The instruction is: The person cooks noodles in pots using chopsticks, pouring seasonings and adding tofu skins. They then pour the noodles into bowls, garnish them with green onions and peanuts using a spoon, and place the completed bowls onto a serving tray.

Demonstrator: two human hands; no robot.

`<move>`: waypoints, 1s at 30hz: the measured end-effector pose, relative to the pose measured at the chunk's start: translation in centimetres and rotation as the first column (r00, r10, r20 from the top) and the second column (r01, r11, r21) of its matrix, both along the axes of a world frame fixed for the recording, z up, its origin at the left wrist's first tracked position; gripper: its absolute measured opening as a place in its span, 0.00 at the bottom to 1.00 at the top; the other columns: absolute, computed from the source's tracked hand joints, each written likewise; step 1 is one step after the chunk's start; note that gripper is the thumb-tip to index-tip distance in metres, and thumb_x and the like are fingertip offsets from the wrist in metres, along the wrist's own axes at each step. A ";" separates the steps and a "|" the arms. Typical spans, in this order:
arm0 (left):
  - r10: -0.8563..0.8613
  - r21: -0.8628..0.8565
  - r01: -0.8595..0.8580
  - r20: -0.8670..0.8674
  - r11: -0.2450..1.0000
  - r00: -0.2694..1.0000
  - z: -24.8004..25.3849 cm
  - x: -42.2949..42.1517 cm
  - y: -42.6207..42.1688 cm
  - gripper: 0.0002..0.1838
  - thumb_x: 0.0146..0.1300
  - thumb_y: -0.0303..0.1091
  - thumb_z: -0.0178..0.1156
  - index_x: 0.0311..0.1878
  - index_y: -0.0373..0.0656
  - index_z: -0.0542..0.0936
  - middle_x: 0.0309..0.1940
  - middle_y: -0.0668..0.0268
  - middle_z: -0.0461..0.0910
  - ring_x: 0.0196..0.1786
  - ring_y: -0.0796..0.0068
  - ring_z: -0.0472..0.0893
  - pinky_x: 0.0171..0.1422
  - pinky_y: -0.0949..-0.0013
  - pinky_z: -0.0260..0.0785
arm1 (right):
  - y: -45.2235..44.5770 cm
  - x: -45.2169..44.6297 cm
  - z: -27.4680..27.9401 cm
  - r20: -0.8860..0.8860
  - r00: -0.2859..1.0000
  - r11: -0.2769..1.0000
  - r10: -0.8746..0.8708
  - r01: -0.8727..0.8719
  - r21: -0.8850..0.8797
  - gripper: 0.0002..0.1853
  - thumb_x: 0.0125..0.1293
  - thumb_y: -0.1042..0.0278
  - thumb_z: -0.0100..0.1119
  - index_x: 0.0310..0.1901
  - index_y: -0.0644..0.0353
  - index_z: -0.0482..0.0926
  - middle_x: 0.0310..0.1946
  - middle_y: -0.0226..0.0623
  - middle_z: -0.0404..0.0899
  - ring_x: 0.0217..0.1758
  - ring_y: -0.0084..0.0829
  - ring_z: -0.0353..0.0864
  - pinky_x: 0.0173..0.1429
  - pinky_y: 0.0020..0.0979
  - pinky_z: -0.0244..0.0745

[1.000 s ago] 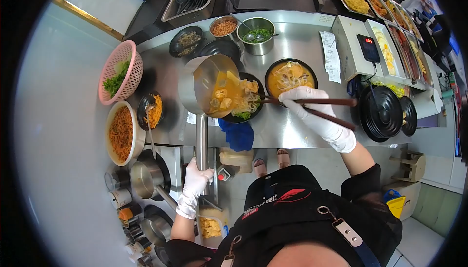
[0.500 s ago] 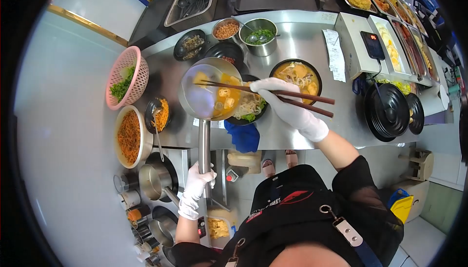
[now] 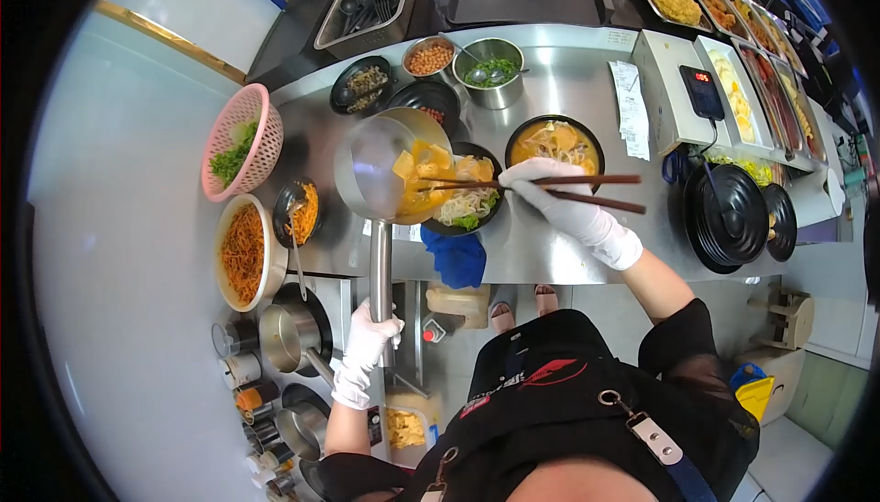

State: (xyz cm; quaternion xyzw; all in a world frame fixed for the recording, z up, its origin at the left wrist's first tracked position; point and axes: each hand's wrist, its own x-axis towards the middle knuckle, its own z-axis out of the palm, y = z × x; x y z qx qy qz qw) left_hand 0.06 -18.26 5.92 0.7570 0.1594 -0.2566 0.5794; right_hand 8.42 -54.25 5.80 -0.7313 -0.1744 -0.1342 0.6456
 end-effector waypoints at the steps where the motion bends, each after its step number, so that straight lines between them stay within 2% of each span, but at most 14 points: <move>1: -0.004 0.042 0.004 0.009 0.999 1.000 0.0 -0.1 -0.3 0.16 0.51 0.17 0.60 0.44 0.35 0.70 0.23 0.65 0.76 0.19 0.76 0.75 0.22 0.73 0.69 | -0.4 0.4 -0.2 0.005 1.000 0.996 0.026 -0.026 0.088 0.05 0.63 0.78 0.59 0.40 0.61 0.81 0.37 0.36 0.82 0.42 0.27 0.81 0.47 0.27 0.75; 3: -0.008 0.086 0.006 0.017 0.996 1.000 0.2 -0.2 -0.7 0.16 0.51 0.17 0.60 0.44 0.35 0.70 0.23 0.65 0.75 0.19 0.76 0.75 0.22 0.73 0.69 | -0.2 1.2 -0.2 0.033 0.999 0.987 -0.025 0.020 0.160 0.05 0.64 0.78 0.59 0.41 0.62 0.81 0.38 0.37 0.82 0.42 0.28 0.81 0.47 0.28 0.75; 5: -0.022 0.134 0.016 0.037 0.991 0.999 0.3 -0.2 -1.1 0.15 0.51 0.17 0.60 0.42 0.35 0.69 0.23 0.65 0.75 0.20 0.77 0.74 0.22 0.73 0.69 | 0.2 1.6 -0.1 0.061 0.998 0.988 -0.035 0.025 0.156 0.05 0.65 0.77 0.58 0.41 0.63 0.81 0.39 0.36 0.82 0.42 0.27 0.81 0.48 0.27 0.74; 7: -0.042 0.163 0.033 0.049 0.986 0.998 0.3 -0.2 -1.3 0.15 0.51 0.17 0.60 0.41 0.35 0.68 0.23 0.65 0.74 0.20 0.78 0.74 0.22 0.73 0.68 | 0.6 1.9 -0.7 -0.041 0.999 0.983 -0.009 0.016 0.184 0.05 0.65 0.75 0.58 0.41 0.63 0.81 0.38 0.34 0.82 0.43 0.26 0.80 0.49 0.26 0.74; 11: -0.049 0.202 0.038 0.048 0.979 0.998 0.7 -0.1 -1.7 0.15 0.50 0.18 0.61 0.41 0.37 0.70 0.23 0.67 0.74 0.21 0.78 0.74 0.25 0.73 0.69 | 0.1 1.7 -2.1 -0.078 0.996 0.997 -0.037 0.042 0.068 0.05 0.65 0.74 0.59 0.41 0.62 0.81 0.38 0.34 0.82 0.43 0.24 0.80 0.50 0.26 0.73; 15: -0.077 0.236 0.054 0.090 0.970 0.993 0.5 -0.2 -1.8 0.14 0.51 0.18 0.61 0.40 0.35 0.69 0.23 0.65 0.74 0.21 0.78 0.74 0.23 0.73 0.68 | -0.8 1.9 -2.6 0.039 0.996 0.989 -0.082 0.076 0.125 0.05 0.64 0.75 0.59 0.40 0.61 0.81 0.38 0.35 0.82 0.44 0.26 0.81 0.48 0.27 0.76; 18: -0.121 0.340 0.070 0.132 0.938 0.984 0.9 -0.1 -2.3 0.15 0.50 0.19 0.61 0.41 0.35 0.70 0.23 0.65 0.74 0.21 0.78 0.74 0.23 0.73 0.68 | -0.7 1.9 -1.6 0.087 0.994 0.995 -0.070 0.063 0.080 0.05 0.64 0.76 0.60 0.41 0.61 0.82 0.39 0.36 0.83 0.44 0.28 0.82 0.49 0.27 0.77; 19: -0.147 0.357 0.084 0.152 0.930 0.977 0.8 -0.1 -2.1 0.15 0.50 0.19 0.61 0.41 0.35 0.70 0.23 0.65 0.74 0.21 0.78 0.74 0.23 0.73 0.67 | -1.0 1.2 -1.0 -0.019 0.999 0.998 -0.051 0.051 0.022 0.06 0.63 0.76 0.60 0.41 0.61 0.82 0.39 0.36 0.83 0.45 0.29 0.83 0.50 0.28 0.77; 21: -0.090 0.290 0.057 0.101 0.955 0.991 1.0 0.0 -2.4 0.15 0.51 0.19 0.61 0.42 0.35 0.70 0.23 0.65 0.74 0.21 0.78 0.74 0.22 0.73 0.66 | -1.2 1.6 -2.1 0.097 0.995 1.000 0.022 -0.020 -0.021 0.08 0.62 0.80 0.59 0.42 0.61 0.82 0.41 0.37 0.83 0.47 0.30 0.82 0.54 0.29 0.75; 22: -0.098 0.279 0.063 0.115 0.958 0.989 1.0 0.1 -2.5 0.15 0.51 0.18 0.60 0.42 0.35 0.70 0.23 0.66 0.74 0.21 0.78 0.73 0.22 0.73 0.66 | -1.4 1.1 -2.4 -0.001 1.000 0.999 0.021 -0.021 0.028 0.08 0.61 0.80 0.60 0.42 0.61 0.83 0.42 0.37 0.83 0.47 0.30 0.82 0.55 0.30 0.76; 23: -0.101 0.270 0.065 0.123 0.961 0.987 1.0 0.1 -2.5 0.15 0.51 0.18 0.60 0.42 0.35 0.70 0.23 0.66 0.74 0.20 0.78 0.73 0.22 0.73 0.66 | -1.5 0.8 -1.6 -0.061 0.998 0.997 0.016 -0.011 0.072 0.07 0.63 0.77 0.60 0.42 0.61 0.82 0.44 0.37 0.82 0.46 0.30 0.82 0.51 0.28 0.77; 26: -0.122 0.284 0.083 0.120 0.955 0.985 0.8 0.2 -2.2 0.15 0.51 0.18 0.60 0.42 0.36 0.70 0.24 0.67 0.74 0.20 0.79 0.72 0.22 0.74 0.65 | -1.5 1.0 -0.6 -0.026 1.000 0.998 -0.003 0.005 0.067 0.07 0.63 0.77 0.59 0.42 0.61 0.82 0.44 0.36 0.82 0.47 0.29 0.82 0.52 0.28 0.76; 28: -0.115 0.254 0.083 0.113 0.964 0.987 1.3 0.2 -2.3 0.15 0.51 0.18 0.60 0.42 0.36 0.70 0.24 0.67 0.74 0.20 0.80 0.73 0.22 0.74 0.66 | -1.3 1.6 -1.3 0.093 0.994 0.998 0.054 -0.056 0.024 0.07 0.63 0.77 0.60 0.42 0.61 0.82 0.43 0.36 0.82 0.47 0.28 0.82 0.52 0.27 0.75; 30: -0.122 0.326 0.080 0.111 0.942 0.986 1.5 0.0 -2.4 0.13 0.50 0.19 0.60 0.39 0.36 0.70 0.22 0.67 0.74 0.20 0.79 0.73 0.22 0.73 0.67 | -1.3 1.0 -2.1 0.053 0.996 0.996 0.066 -0.069 0.056 0.07 0.63 0.76 0.60 0.42 0.61 0.82 0.42 0.36 0.83 0.46 0.28 0.82 0.52 0.27 0.75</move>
